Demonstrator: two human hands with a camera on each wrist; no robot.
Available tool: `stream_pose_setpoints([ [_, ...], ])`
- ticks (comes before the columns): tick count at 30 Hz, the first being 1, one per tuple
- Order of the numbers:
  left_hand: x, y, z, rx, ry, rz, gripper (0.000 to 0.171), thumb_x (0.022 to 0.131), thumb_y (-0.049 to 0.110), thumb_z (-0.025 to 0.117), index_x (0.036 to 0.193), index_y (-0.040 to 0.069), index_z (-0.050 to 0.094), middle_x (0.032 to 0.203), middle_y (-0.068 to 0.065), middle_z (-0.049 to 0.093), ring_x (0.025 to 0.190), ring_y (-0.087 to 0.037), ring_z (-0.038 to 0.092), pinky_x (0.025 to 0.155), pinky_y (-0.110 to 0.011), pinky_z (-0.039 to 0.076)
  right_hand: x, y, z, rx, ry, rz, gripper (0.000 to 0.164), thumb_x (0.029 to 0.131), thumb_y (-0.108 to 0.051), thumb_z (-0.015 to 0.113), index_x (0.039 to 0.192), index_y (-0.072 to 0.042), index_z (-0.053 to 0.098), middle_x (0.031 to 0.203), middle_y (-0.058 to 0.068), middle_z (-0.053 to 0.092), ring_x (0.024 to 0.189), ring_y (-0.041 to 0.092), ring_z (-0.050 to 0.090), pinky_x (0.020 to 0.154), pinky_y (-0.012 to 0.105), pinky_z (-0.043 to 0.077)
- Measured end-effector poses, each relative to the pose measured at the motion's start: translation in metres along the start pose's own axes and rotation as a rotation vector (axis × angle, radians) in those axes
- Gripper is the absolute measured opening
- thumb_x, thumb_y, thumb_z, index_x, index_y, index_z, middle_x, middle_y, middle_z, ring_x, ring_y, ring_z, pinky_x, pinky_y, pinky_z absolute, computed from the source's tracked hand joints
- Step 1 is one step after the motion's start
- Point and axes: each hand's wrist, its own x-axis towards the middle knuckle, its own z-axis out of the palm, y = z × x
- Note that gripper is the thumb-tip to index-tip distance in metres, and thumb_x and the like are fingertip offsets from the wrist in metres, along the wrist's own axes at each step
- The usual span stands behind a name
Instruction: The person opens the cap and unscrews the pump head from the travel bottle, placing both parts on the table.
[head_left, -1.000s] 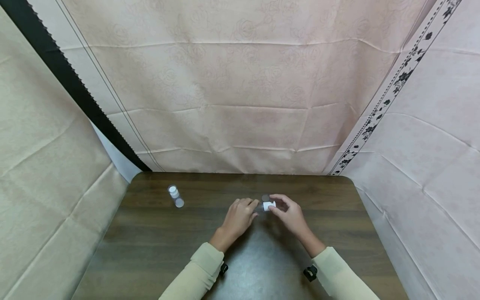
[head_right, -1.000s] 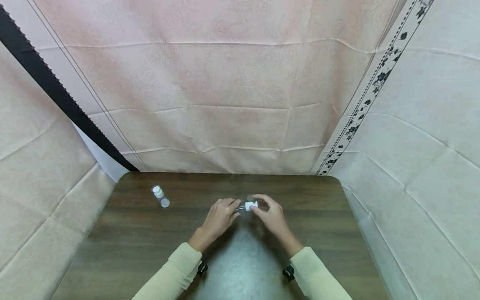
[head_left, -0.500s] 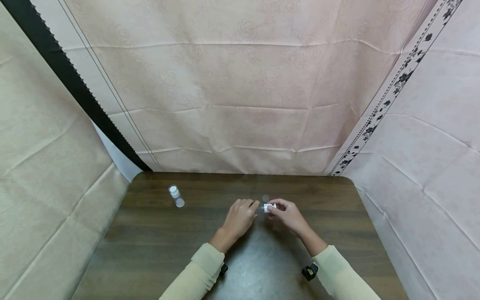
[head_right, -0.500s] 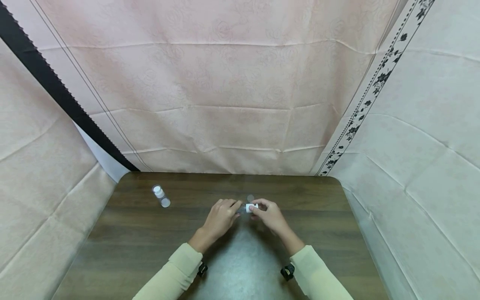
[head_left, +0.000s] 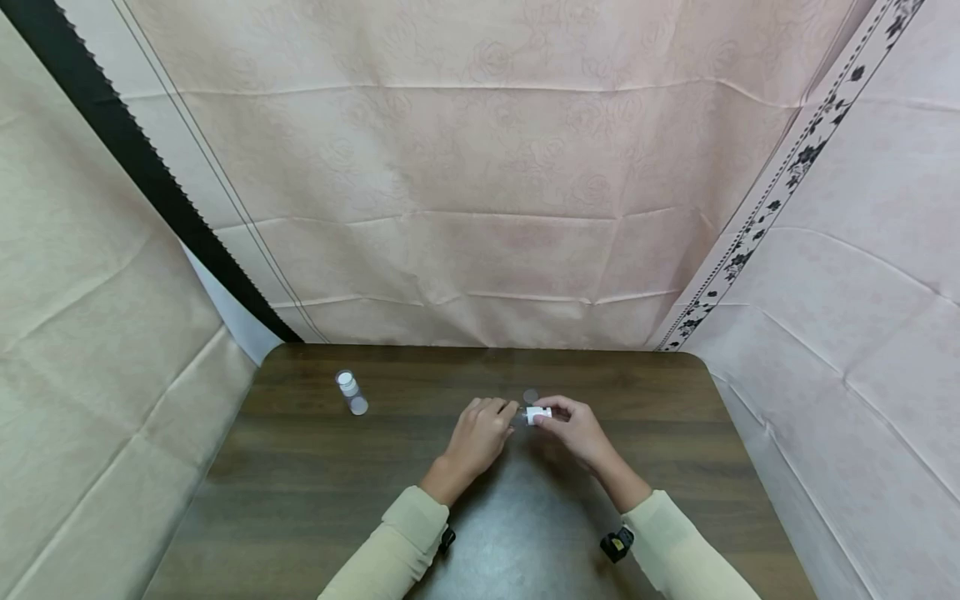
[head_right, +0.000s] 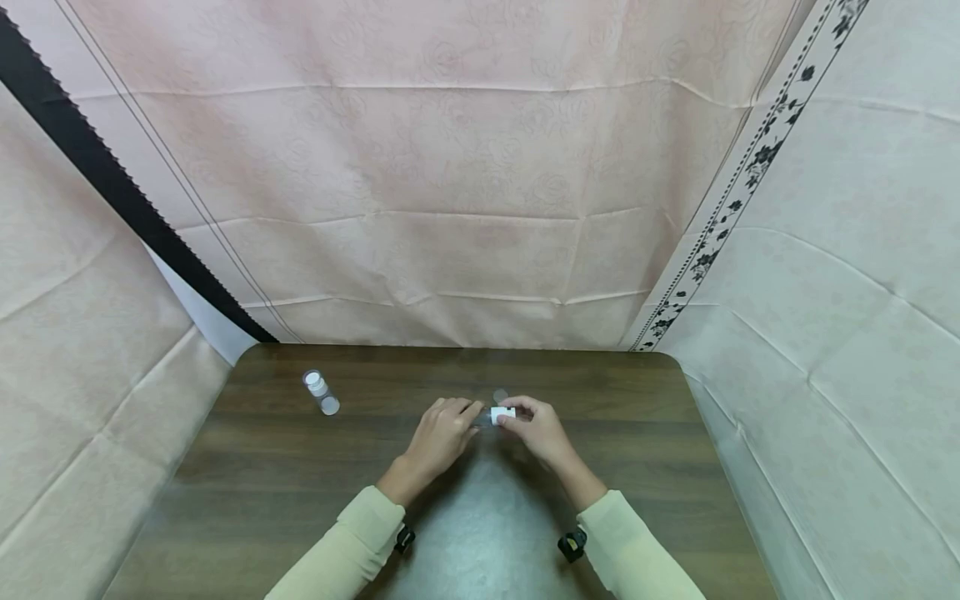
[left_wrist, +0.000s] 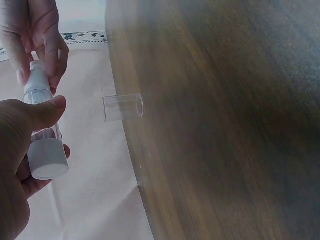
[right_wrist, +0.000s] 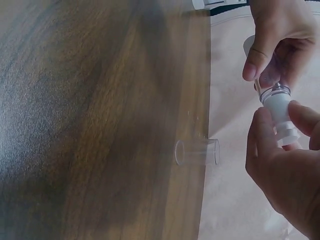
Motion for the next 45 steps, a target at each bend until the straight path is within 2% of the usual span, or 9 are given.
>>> stream_pose_setpoints([
  [4, 0.000, 0.000, 0.000, -0.018, -0.014, -0.014, 0.037, 0.084, 0.024, 0.088, 0.116, 0.011, 0.075, 0.102, -0.003, 0.076, 0.086, -0.014, 0.071, 0.072, -0.028, 0.054, 0.000, 0.000, 0.001, -0.016, 0.029, -0.008, 0.027, 0.092, -0.007, 0.077, 0.117, 0.001, 0.072, 0.119, 0.018, 0.069, 0.098, 0.014, 0.068, 0.084, 0.031, 0.060],
  [10, -0.001, -0.001, -0.001, -0.030, -0.063, -0.038, 0.036, 0.087, 0.028, 0.085, 0.118, 0.012, 0.075, 0.105, -0.002, 0.076, 0.090, -0.014, 0.071, 0.075, -0.028, 0.055, -0.001, 0.002, 0.004, -0.048, 0.061, -0.032, 0.026, 0.090, -0.003, 0.078, 0.116, -0.002, 0.073, 0.120, 0.017, 0.071, 0.103, 0.020, 0.068, 0.079, 0.026, 0.058],
  [16, -0.001, -0.001, 0.000, -0.072, -0.065, -0.050, 0.036, 0.087, 0.028, 0.085, 0.118, 0.012, 0.075, 0.104, -0.002, 0.075, 0.089, -0.015, 0.071, 0.075, -0.030, 0.055, -0.004, 0.004, 0.007, -0.147, 0.094, -0.086, 0.027, 0.088, -0.001, 0.079, 0.114, -0.008, 0.075, 0.121, 0.014, 0.072, 0.112, 0.027, 0.068, 0.085, 0.028, 0.057],
  [23, -0.002, -0.002, -0.002, -0.104, -0.074, -0.062, 0.038, 0.086, 0.028, 0.085, 0.119, 0.012, 0.074, 0.105, -0.003, 0.076, 0.092, -0.016, 0.072, 0.077, -0.031, 0.056, -0.005, 0.008, 0.006, -0.126, 0.079, -0.153, 0.029, 0.089, 0.001, 0.078, 0.117, -0.006, 0.074, 0.122, 0.015, 0.071, 0.109, 0.024, 0.066, 0.084, 0.023, 0.055],
  [28, -0.002, -0.001, -0.002, -0.113, -0.072, -0.069, 0.037, 0.086, 0.028, 0.085, 0.118, 0.013, 0.074, 0.105, -0.003, 0.076, 0.092, -0.016, 0.072, 0.077, -0.032, 0.056, -0.004, 0.010, 0.005, -0.111, 0.053, -0.249, 0.029, 0.089, 0.003, 0.077, 0.116, -0.003, 0.072, 0.126, 0.020, 0.070, 0.115, 0.025, 0.065, 0.092, 0.022, 0.054],
  [30, -0.002, -0.001, -0.002, -0.115, -0.071, -0.069, 0.037, 0.086, 0.028, 0.085, 0.119, 0.013, 0.075, 0.105, -0.003, 0.076, 0.092, -0.016, 0.072, 0.077, -0.032, 0.056, -0.003, 0.011, 0.004, -0.099, 0.038, -0.262, 0.028, 0.089, 0.004, 0.076, 0.116, -0.002, 0.071, 0.128, 0.022, 0.069, 0.119, 0.027, 0.064, 0.094, 0.022, 0.053],
  [37, -0.002, -0.001, -0.002, -0.123, -0.081, -0.077, 0.037, 0.088, 0.029, 0.084, 0.120, 0.012, 0.074, 0.106, -0.003, 0.076, 0.093, -0.016, 0.072, 0.077, -0.031, 0.056, -0.003, 0.009, 0.003, -0.111, 0.035, -0.247, 0.030, 0.089, 0.005, 0.076, 0.118, -0.002, 0.071, 0.128, 0.018, 0.070, 0.120, 0.029, 0.064, 0.099, 0.027, 0.053],
  [45, -0.003, -0.002, -0.002, -0.117, -0.066, -0.069, 0.038, 0.086, 0.028, 0.085, 0.119, 0.012, 0.074, 0.105, -0.003, 0.076, 0.092, -0.016, 0.072, 0.076, -0.031, 0.056, -0.006, 0.005, -0.002, -0.115, -0.005, -0.256, 0.040, 0.092, -0.005, 0.077, 0.130, -0.002, 0.067, 0.138, 0.016, 0.065, 0.126, 0.029, 0.062, 0.102, 0.029, 0.052],
])
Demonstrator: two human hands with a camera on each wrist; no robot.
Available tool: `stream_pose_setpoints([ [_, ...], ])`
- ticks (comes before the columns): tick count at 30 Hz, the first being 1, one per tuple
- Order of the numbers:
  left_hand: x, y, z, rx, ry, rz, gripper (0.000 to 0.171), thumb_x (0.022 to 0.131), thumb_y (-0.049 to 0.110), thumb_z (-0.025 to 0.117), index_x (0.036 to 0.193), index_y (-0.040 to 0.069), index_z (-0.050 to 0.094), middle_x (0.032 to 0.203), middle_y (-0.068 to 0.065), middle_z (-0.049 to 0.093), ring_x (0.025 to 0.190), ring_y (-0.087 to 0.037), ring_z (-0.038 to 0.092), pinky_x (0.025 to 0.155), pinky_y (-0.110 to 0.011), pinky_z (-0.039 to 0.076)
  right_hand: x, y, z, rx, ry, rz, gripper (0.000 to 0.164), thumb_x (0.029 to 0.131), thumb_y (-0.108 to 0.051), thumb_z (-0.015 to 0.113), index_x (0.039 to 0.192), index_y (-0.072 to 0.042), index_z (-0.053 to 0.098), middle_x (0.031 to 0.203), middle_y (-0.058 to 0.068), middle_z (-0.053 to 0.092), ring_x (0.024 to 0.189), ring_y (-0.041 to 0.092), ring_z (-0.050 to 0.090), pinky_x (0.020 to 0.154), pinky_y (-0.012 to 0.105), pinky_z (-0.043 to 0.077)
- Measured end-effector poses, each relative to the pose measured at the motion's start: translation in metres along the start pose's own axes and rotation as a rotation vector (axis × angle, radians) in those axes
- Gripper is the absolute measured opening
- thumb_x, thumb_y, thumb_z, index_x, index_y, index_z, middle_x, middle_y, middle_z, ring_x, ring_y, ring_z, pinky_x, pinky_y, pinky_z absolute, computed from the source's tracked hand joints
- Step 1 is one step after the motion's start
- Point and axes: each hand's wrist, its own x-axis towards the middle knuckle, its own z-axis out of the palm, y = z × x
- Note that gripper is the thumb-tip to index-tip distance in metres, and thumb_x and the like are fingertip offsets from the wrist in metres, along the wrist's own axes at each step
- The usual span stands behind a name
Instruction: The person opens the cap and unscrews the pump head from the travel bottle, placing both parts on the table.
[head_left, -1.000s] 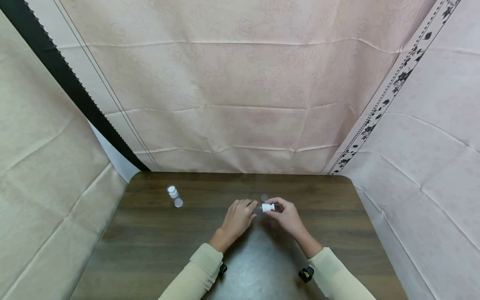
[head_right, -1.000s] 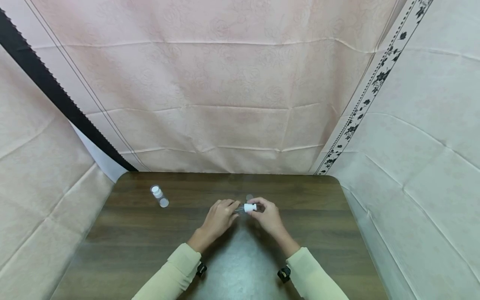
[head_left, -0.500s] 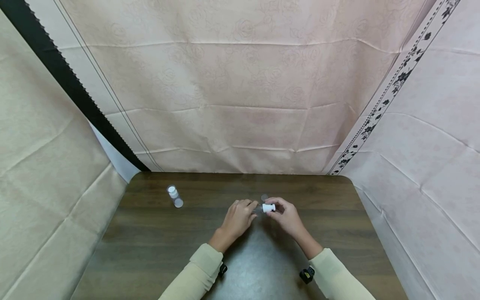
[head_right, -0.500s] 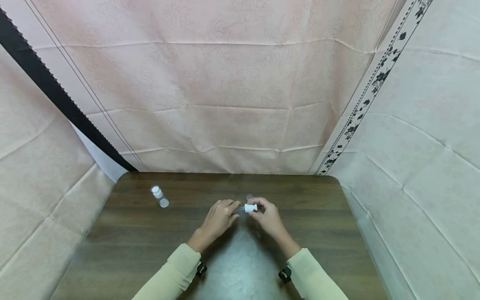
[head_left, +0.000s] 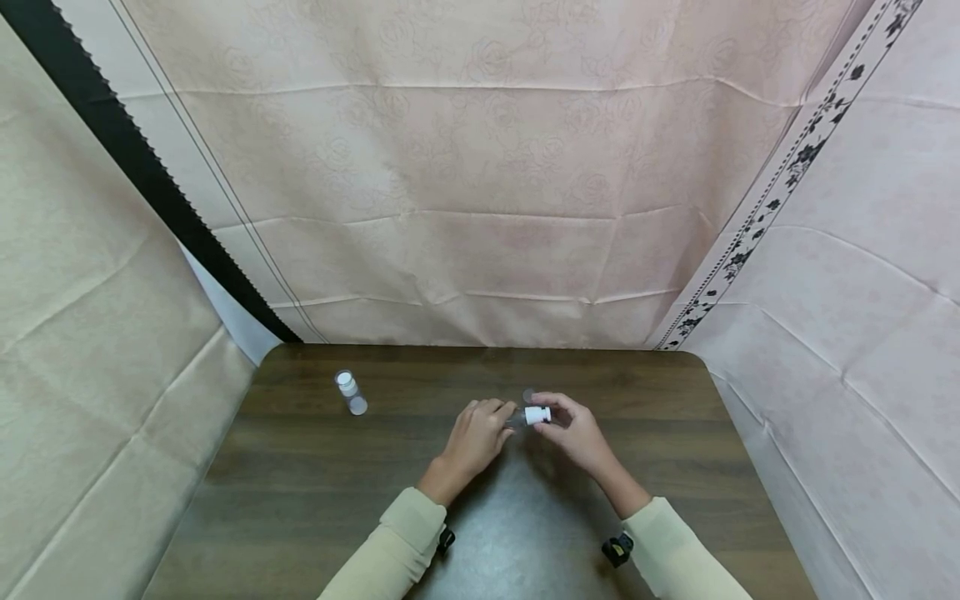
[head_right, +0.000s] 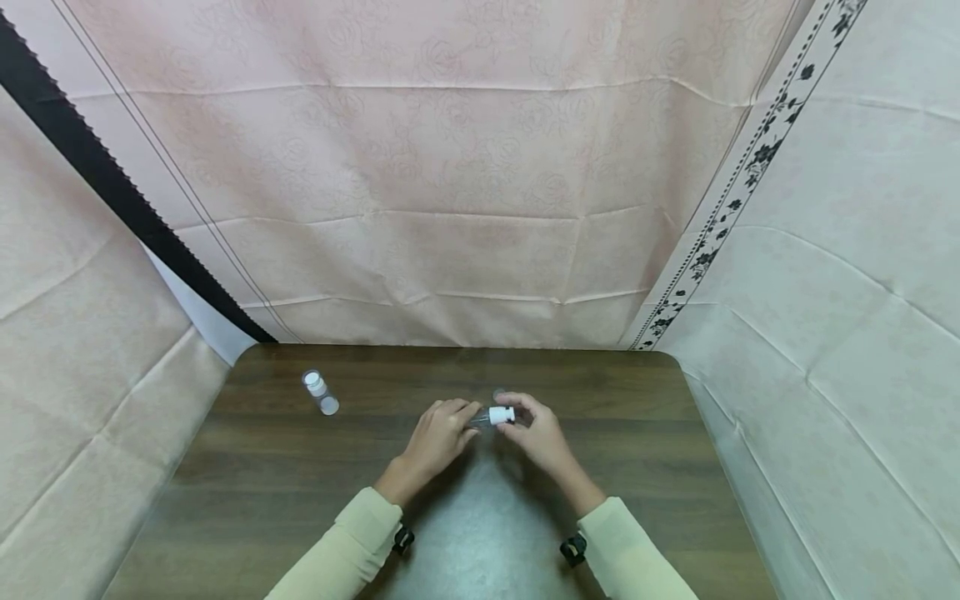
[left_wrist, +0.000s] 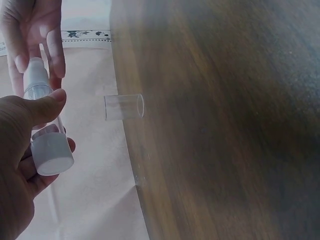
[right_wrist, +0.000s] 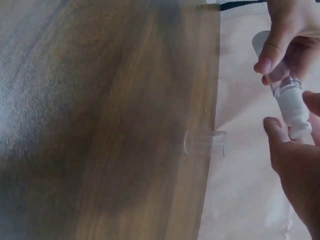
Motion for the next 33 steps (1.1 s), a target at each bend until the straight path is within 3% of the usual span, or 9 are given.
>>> stream_pose_setpoints([
  [5, 0.000, -0.001, 0.001, 0.031, 0.026, 0.026, 0.037, 0.086, 0.028, 0.086, 0.117, 0.012, 0.075, 0.103, -0.002, 0.075, 0.090, -0.015, 0.072, 0.075, -0.031, 0.055, 0.000, -0.003, -0.003, 0.007, -0.004, 0.058, 0.034, 0.098, -0.014, 0.072, 0.131, -0.005, 0.066, 0.136, 0.020, 0.065, 0.117, 0.031, 0.066, 0.091, 0.025, 0.056],
  [13, 0.000, -0.001, 0.001, 0.086, 0.053, 0.082, 0.038, 0.084, 0.025, 0.088, 0.117, 0.012, 0.075, 0.103, -0.002, 0.075, 0.090, -0.015, 0.072, 0.074, -0.029, 0.055, 0.000, -0.012, -0.006, 0.031, -0.032, 0.249, 0.039, 0.104, -0.023, 0.064, 0.134, 0.002, 0.062, 0.130, 0.022, 0.064, 0.108, 0.027, 0.069, 0.090, 0.044, 0.061],
  [18, 0.000, 0.001, -0.001, 0.104, 0.073, 0.104, 0.036, 0.085, 0.025, 0.087, 0.116, 0.011, 0.076, 0.104, -0.003, 0.076, 0.090, -0.015, 0.072, 0.074, -0.029, 0.055, 0.002, -0.012, -0.007, 0.119, -0.072, 0.325, 0.041, 0.106, -0.024, 0.060, 0.133, 0.006, 0.059, 0.125, 0.023, 0.064, 0.099, 0.023, 0.071, 0.090, 0.045, 0.061],
  [23, 0.001, 0.002, -0.001, 0.121, 0.070, 0.110, 0.036, 0.085, 0.023, 0.087, 0.116, 0.010, 0.076, 0.104, -0.003, 0.076, 0.089, -0.015, 0.072, 0.074, -0.029, 0.055, 0.006, -0.007, -0.007, 0.182, -0.082, 0.401, 0.038, 0.107, -0.024, 0.059, 0.129, 0.006, 0.061, 0.117, 0.018, 0.064, 0.094, 0.020, 0.070, 0.086, 0.037, 0.062],
  [29, 0.002, 0.003, 0.000, 0.112, 0.071, 0.105, 0.036, 0.084, 0.023, 0.088, 0.116, 0.010, 0.076, 0.104, -0.004, 0.076, 0.089, -0.015, 0.072, 0.074, -0.029, 0.056, 0.009, -0.006, -0.008, 0.172, -0.091, 0.424, 0.031, 0.107, -0.020, 0.059, 0.124, 0.005, 0.063, 0.117, 0.018, 0.062, 0.104, 0.032, 0.070, 0.085, 0.034, 0.062],
  [33, 0.001, 0.003, 0.000, 0.100, 0.069, 0.098, 0.037, 0.084, 0.024, 0.088, 0.116, 0.010, 0.076, 0.104, -0.004, 0.077, 0.089, -0.016, 0.072, 0.074, -0.029, 0.055, 0.008, -0.007, -0.007, 0.170, -0.090, 0.416, 0.026, 0.105, -0.017, 0.061, 0.121, 0.004, 0.064, 0.116, 0.017, 0.062, 0.102, 0.028, 0.070, 0.084, 0.034, 0.062],
])
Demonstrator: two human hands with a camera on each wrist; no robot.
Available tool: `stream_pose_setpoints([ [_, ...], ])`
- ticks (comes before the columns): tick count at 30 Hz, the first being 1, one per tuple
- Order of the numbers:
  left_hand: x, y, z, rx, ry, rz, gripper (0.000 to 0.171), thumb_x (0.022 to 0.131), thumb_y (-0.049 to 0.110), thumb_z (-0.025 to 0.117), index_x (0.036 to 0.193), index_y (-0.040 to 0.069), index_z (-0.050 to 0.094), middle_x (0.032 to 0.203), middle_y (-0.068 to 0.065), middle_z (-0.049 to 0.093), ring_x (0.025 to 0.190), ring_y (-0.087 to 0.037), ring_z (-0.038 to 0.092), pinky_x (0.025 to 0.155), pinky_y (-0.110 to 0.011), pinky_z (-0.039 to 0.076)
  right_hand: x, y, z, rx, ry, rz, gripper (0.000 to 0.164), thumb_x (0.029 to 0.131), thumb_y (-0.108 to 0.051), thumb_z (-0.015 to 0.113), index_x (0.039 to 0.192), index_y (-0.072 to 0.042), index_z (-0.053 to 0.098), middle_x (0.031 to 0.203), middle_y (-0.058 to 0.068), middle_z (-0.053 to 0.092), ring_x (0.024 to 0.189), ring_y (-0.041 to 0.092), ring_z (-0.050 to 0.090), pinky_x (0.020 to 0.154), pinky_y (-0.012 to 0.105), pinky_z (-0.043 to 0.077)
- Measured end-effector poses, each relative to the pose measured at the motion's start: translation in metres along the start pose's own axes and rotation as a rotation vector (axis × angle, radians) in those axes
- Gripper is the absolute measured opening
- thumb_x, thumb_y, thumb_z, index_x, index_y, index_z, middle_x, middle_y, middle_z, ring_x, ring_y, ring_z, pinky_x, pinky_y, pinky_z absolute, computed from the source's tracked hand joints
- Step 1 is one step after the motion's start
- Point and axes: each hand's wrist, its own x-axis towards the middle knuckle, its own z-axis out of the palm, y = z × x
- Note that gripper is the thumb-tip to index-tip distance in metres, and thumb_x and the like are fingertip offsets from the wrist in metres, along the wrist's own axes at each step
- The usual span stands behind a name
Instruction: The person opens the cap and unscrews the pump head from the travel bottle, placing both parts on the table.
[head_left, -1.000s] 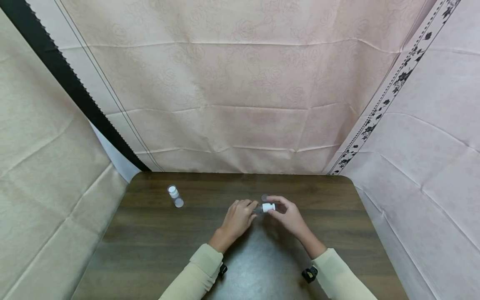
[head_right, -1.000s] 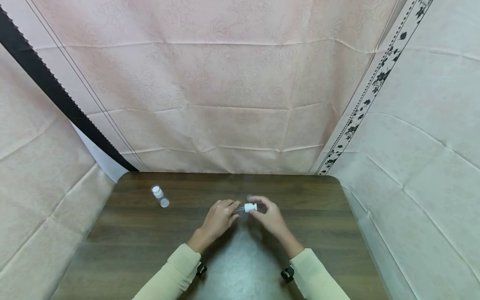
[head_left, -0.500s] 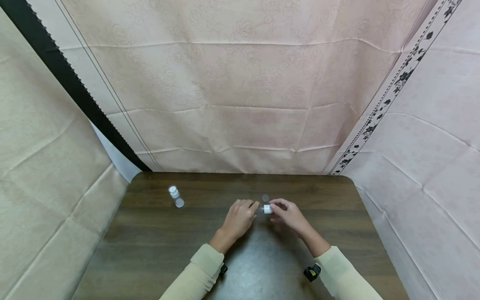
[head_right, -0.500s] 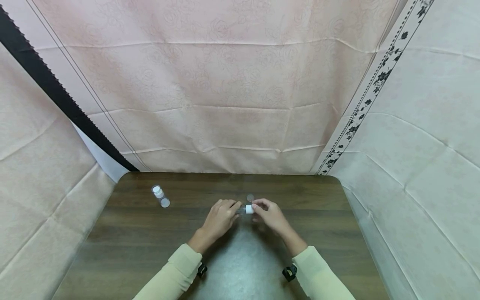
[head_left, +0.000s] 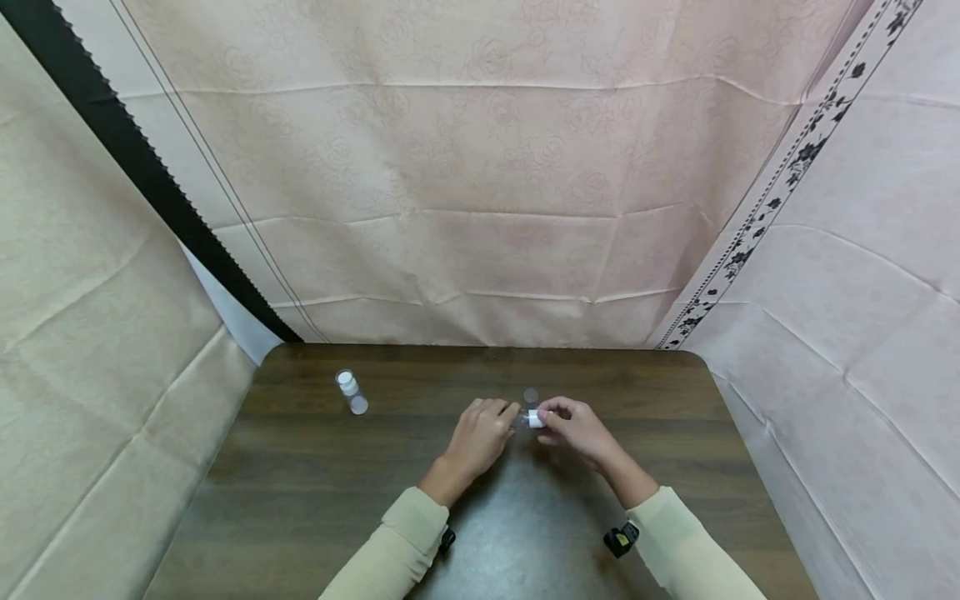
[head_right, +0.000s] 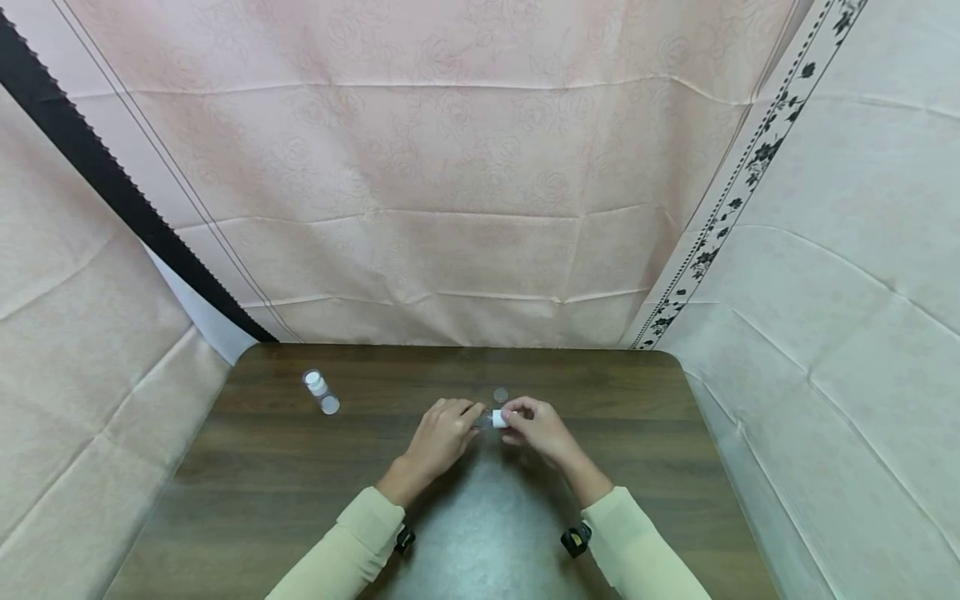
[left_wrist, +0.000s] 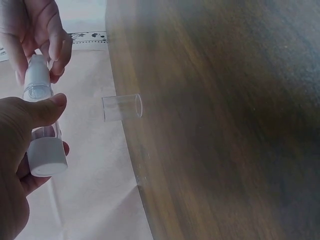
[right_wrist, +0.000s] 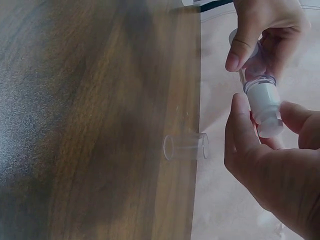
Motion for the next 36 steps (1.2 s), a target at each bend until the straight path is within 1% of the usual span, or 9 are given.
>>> stream_pose_setpoints([
  [4, 0.000, -0.001, 0.001, -0.004, 0.001, -0.004, 0.037, 0.084, 0.024, 0.088, 0.116, 0.010, 0.077, 0.104, -0.004, 0.076, 0.089, -0.016, 0.072, 0.073, -0.029, 0.055, 0.000, -0.002, 0.001, -0.005, 0.006, -0.012, 0.025, 0.102, -0.015, 0.066, 0.119, 0.003, 0.066, 0.114, 0.016, 0.064, 0.096, 0.020, 0.069, 0.085, 0.034, 0.062],
  [11, -0.001, -0.001, -0.001, -0.014, -0.020, -0.018, 0.037, 0.085, 0.025, 0.086, 0.118, 0.012, 0.076, 0.106, -0.001, 0.076, 0.091, -0.015, 0.072, 0.075, -0.029, 0.055, -0.002, -0.005, 0.003, -0.032, 0.029, -0.041, 0.024, 0.097, -0.007, 0.071, 0.119, 0.003, 0.067, 0.117, 0.017, 0.068, 0.103, 0.027, 0.070, 0.086, 0.036, 0.062],
  [15, -0.001, -0.001, -0.002, -0.042, -0.041, -0.042, 0.037, 0.086, 0.025, 0.086, 0.119, 0.012, 0.076, 0.107, -0.002, 0.077, 0.091, -0.015, 0.072, 0.076, -0.029, 0.055, -0.004, -0.006, 0.003, -0.081, 0.056, -0.060, 0.022, 0.095, -0.007, 0.074, 0.116, -0.002, 0.070, 0.118, 0.014, 0.070, 0.103, 0.024, 0.070, 0.082, 0.032, 0.060],
  [18, -0.001, 0.000, -0.003, -0.067, -0.047, -0.058, 0.037, 0.085, 0.023, 0.087, 0.119, 0.012, 0.076, 0.106, -0.003, 0.077, 0.091, -0.015, 0.072, 0.076, -0.029, 0.055, -0.005, -0.006, 0.004, -0.103, 0.067, -0.080, 0.022, 0.094, -0.006, 0.075, 0.116, -0.004, 0.070, 0.119, 0.014, 0.070, 0.102, 0.020, 0.070, 0.084, 0.033, 0.060],
  [21, -0.001, 0.000, -0.004, -0.079, -0.044, -0.064, 0.037, 0.085, 0.023, 0.087, 0.118, 0.012, 0.076, 0.106, -0.002, 0.076, 0.092, -0.015, 0.072, 0.076, -0.030, 0.056, -0.006, -0.006, 0.004, -0.138, 0.079, -0.113, 0.022, 0.094, -0.007, 0.075, 0.116, -0.005, 0.070, 0.119, 0.015, 0.069, 0.102, 0.020, 0.070, 0.085, 0.035, 0.060],
  [25, -0.001, 0.001, -0.005, -0.093, -0.051, -0.072, 0.037, 0.085, 0.024, 0.087, 0.118, 0.012, 0.075, 0.107, -0.002, 0.076, 0.093, -0.016, 0.073, 0.077, -0.031, 0.056, -0.007, -0.004, 0.003, -0.178, 0.099, -0.155, 0.021, 0.093, -0.006, 0.076, 0.113, -0.007, 0.072, 0.117, 0.013, 0.070, 0.101, 0.021, 0.068, 0.082, 0.031, 0.059],
  [30, 0.000, 0.001, -0.005, -0.115, -0.059, -0.087, 0.038, 0.085, 0.023, 0.087, 0.119, 0.011, 0.075, 0.108, -0.003, 0.077, 0.094, -0.016, 0.073, 0.078, -0.031, 0.056, -0.008, 0.001, 0.003, -0.220, 0.108, -0.270, 0.023, 0.091, -0.003, 0.077, 0.112, -0.011, 0.073, 0.118, 0.009, 0.070, 0.105, 0.023, 0.066, 0.090, 0.032, 0.057],
  [33, 0.000, 0.001, -0.005, -0.121, -0.061, -0.093, 0.039, 0.085, 0.024, 0.087, 0.120, 0.011, 0.075, 0.108, -0.003, 0.077, 0.095, -0.016, 0.073, 0.078, -0.031, 0.056, -0.008, 0.006, 0.003, -0.232, 0.115, -0.370, 0.024, 0.090, -0.001, 0.077, 0.112, -0.010, 0.072, 0.119, 0.009, 0.070, 0.110, 0.023, 0.065, 0.097, 0.033, 0.056],
  [36, 0.000, 0.001, -0.004, -0.126, -0.066, -0.101, 0.040, 0.085, 0.025, 0.086, 0.120, 0.010, 0.075, 0.109, -0.004, 0.077, 0.096, -0.017, 0.073, 0.079, -0.032, 0.057, -0.006, 0.011, 0.004, -0.221, 0.123, -0.438, 0.026, 0.090, 0.000, 0.077, 0.114, -0.008, 0.071, 0.120, 0.011, 0.069, 0.113, 0.023, 0.064, 0.099, 0.031, 0.055],
])
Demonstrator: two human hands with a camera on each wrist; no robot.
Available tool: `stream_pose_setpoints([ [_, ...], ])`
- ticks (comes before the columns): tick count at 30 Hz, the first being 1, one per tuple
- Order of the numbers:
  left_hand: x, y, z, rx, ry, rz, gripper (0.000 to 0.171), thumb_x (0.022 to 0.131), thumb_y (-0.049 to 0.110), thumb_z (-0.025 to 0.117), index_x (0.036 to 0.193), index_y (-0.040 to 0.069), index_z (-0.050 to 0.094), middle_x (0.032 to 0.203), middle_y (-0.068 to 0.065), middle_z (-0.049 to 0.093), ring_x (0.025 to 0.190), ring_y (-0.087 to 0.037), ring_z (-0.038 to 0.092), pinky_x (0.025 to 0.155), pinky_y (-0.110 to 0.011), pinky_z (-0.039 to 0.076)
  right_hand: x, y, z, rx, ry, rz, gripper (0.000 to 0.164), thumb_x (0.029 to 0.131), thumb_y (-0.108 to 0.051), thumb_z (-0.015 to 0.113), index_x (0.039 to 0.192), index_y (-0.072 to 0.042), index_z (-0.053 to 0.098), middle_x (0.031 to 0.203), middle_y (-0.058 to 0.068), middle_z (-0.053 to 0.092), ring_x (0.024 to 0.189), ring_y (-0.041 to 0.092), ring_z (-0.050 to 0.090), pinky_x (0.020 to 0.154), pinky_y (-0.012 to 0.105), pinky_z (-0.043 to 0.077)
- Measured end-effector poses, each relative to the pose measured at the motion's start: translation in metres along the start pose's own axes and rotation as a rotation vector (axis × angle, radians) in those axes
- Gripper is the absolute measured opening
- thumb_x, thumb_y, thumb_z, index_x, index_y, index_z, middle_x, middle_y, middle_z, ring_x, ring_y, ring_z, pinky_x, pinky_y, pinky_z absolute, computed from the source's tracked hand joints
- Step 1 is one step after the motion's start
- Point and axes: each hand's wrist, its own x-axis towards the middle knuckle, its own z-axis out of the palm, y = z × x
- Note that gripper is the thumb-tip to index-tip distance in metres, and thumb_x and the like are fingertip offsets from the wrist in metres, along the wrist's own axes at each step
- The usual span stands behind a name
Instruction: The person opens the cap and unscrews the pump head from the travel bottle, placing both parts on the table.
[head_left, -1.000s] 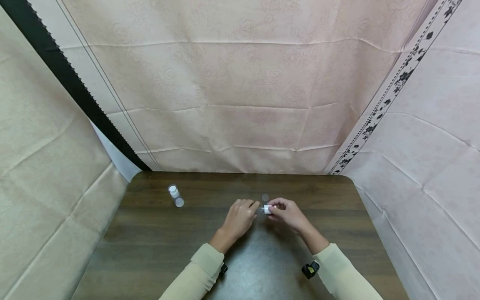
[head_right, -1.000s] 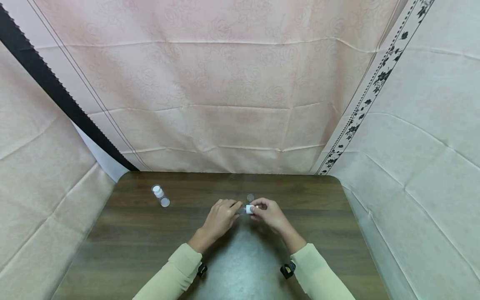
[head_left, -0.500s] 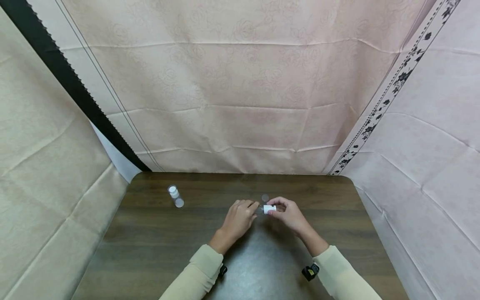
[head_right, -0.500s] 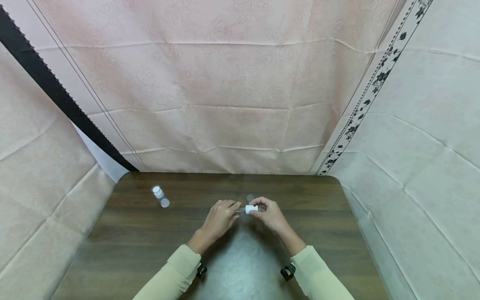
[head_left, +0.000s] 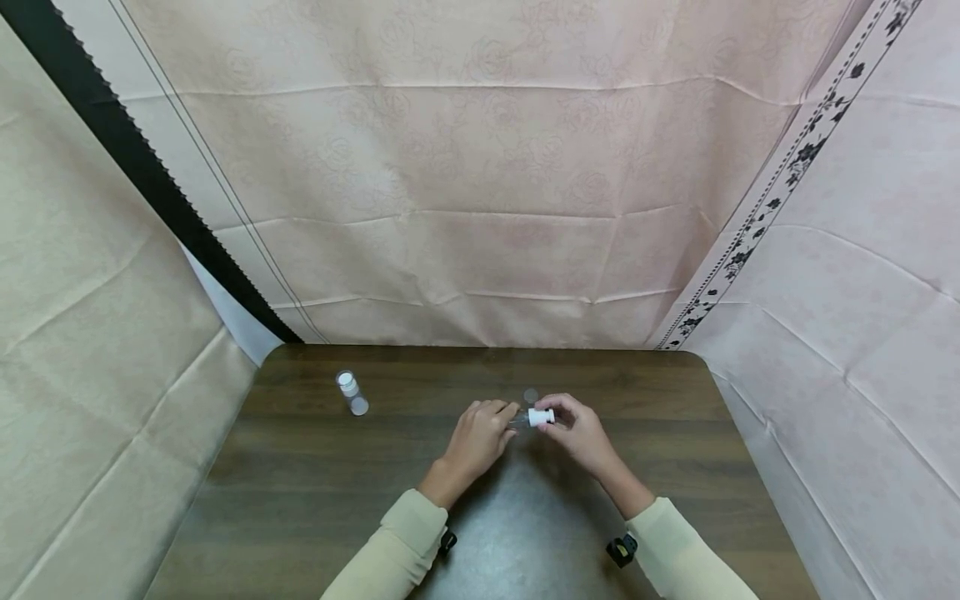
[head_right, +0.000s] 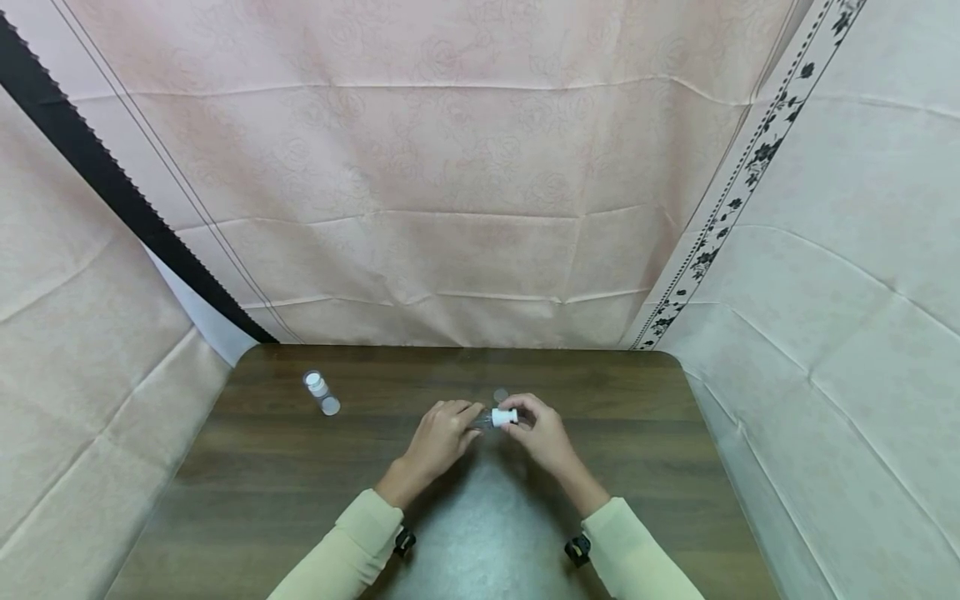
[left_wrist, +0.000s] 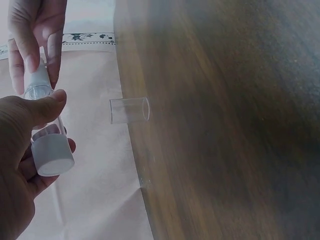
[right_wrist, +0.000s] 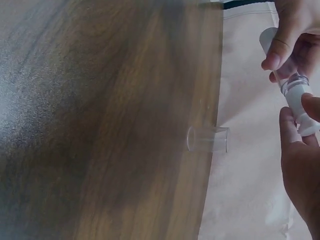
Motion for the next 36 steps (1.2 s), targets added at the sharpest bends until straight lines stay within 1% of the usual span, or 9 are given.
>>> stream_pose_setpoints([
  [7, -0.001, 0.000, -0.002, 0.024, -0.009, -0.003, 0.040, 0.086, 0.026, 0.086, 0.121, 0.011, 0.075, 0.110, -0.004, 0.077, 0.097, -0.017, 0.073, 0.079, -0.033, 0.057, -0.002, 0.004, 0.004, 0.048, 0.019, -0.082, 0.026, 0.090, 0.001, 0.077, 0.114, -0.003, 0.070, 0.122, 0.017, 0.068, 0.115, 0.026, 0.064, 0.097, 0.025, 0.055],
  [11, 0.000, 0.001, -0.002, 0.043, -0.002, -0.002, 0.040, 0.086, 0.028, 0.086, 0.120, 0.012, 0.075, 0.110, -0.004, 0.077, 0.097, -0.017, 0.073, 0.079, -0.032, 0.057, -0.002, 0.003, 0.003, 0.053, 0.019, -0.090, 0.028, 0.089, 0.001, 0.077, 0.116, -0.002, 0.070, 0.125, 0.018, 0.067, 0.118, 0.026, 0.064, 0.097, 0.022, 0.054],
  [14, 0.000, 0.001, -0.001, 0.041, 0.006, -0.002, 0.039, 0.086, 0.027, 0.086, 0.120, 0.012, 0.075, 0.109, -0.004, 0.077, 0.096, -0.017, 0.073, 0.078, -0.031, 0.056, -0.002, 0.001, 0.002, 0.052, 0.011, -0.075, 0.034, 0.090, -0.001, 0.077, 0.122, -0.004, 0.068, 0.129, 0.017, 0.066, 0.124, 0.029, 0.063, 0.100, 0.027, 0.054],
  [18, 0.000, 0.001, -0.001, 0.039, 0.015, -0.001, 0.038, 0.087, 0.027, 0.085, 0.120, 0.012, 0.075, 0.109, -0.003, 0.076, 0.095, -0.016, 0.073, 0.078, -0.031, 0.056, -0.003, -0.002, 0.001, 0.022, 0.005, -0.019, 0.045, 0.091, -0.008, 0.078, 0.134, -0.007, 0.062, 0.135, 0.014, 0.065, 0.129, 0.030, 0.060, 0.105, 0.038, 0.052],
  [22, 0.000, 0.001, 0.001, 0.051, 0.036, 0.016, 0.038, 0.086, 0.026, 0.086, 0.119, 0.012, 0.075, 0.108, -0.003, 0.077, 0.094, -0.016, 0.073, 0.077, -0.030, 0.057, -0.003, -0.002, 0.003, 0.015, 0.017, 0.071, 0.049, 0.093, -0.015, 0.078, 0.137, -0.003, 0.059, 0.134, 0.018, 0.065, 0.121, 0.030, 0.065, 0.096, 0.035, 0.057],
  [26, 0.000, 0.001, 0.001, 0.068, 0.068, 0.045, 0.039, 0.083, 0.023, 0.089, 0.118, 0.011, 0.075, 0.106, -0.003, 0.077, 0.091, -0.016, 0.072, 0.076, -0.030, 0.056, -0.002, -0.002, 0.005, 0.072, 0.036, 0.179, 0.040, 0.097, -0.017, 0.074, 0.131, -0.002, 0.062, 0.125, 0.022, 0.066, 0.105, 0.024, 0.070, 0.083, 0.035, 0.062],
  [28, 0.000, 0.001, 0.001, 0.085, 0.079, 0.059, 0.039, 0.083, 0.023, 0.089, 0.117, 0.011, 0.075, 0.105, -0.003, 0.077, 0.090, -0.015, 0.072, 0.075, -0.030, 0.056, -0.001, -0.003, 0.005, 0.083, 0.044, 0.216, 0.034, 0.098, -0.017, 0.073, 0.127, -0.003, 0.064, 0.120, 0.020, 0.066, 0.100, 0.023, 0.071, 0.081, 0.036, 0.063],
  [33, 0.001, 0.001, 0.002, 0.123, 0.098, 0.087, 0.037, 0.084, 0.024, 0.088, 0.116, 0.011, 0.076, 0.104, -0.003, 0.077, 0.088, -0.015, 0.072, 0.074, -0.029, 0.055, 0.001, -0.008, 0.005, 0.062, 0.040, 0.248, 0.025, 0.100, -0.016, 0.070, 0.120, 0.000, 0.067, 0.108, 0.017, 0.066, 0.093, 0.031, 0.073, 0.075, 0.035, 0.063],
  [36, 0.000, 0.001, 0.003, 0.133, 0.106, 0.099, 0.037, 0.083, 0.023, 0.089, 0.116, 0.011, 0.076, 0.103, -0.004, 0.077, 0.087, -0.015, 0.072, 0.073, -0.029, 0.055, 0.001, -0.010, 0.005, 0.069, 0.023, 0.255, 0.023, 0.100, -0.014, 0.069, 0.117, 0.002, 0.067, 0.105, 0.016, 0.066, 0.092, 0.035, 0.073, 0.076, 0.040, 0.063],
])
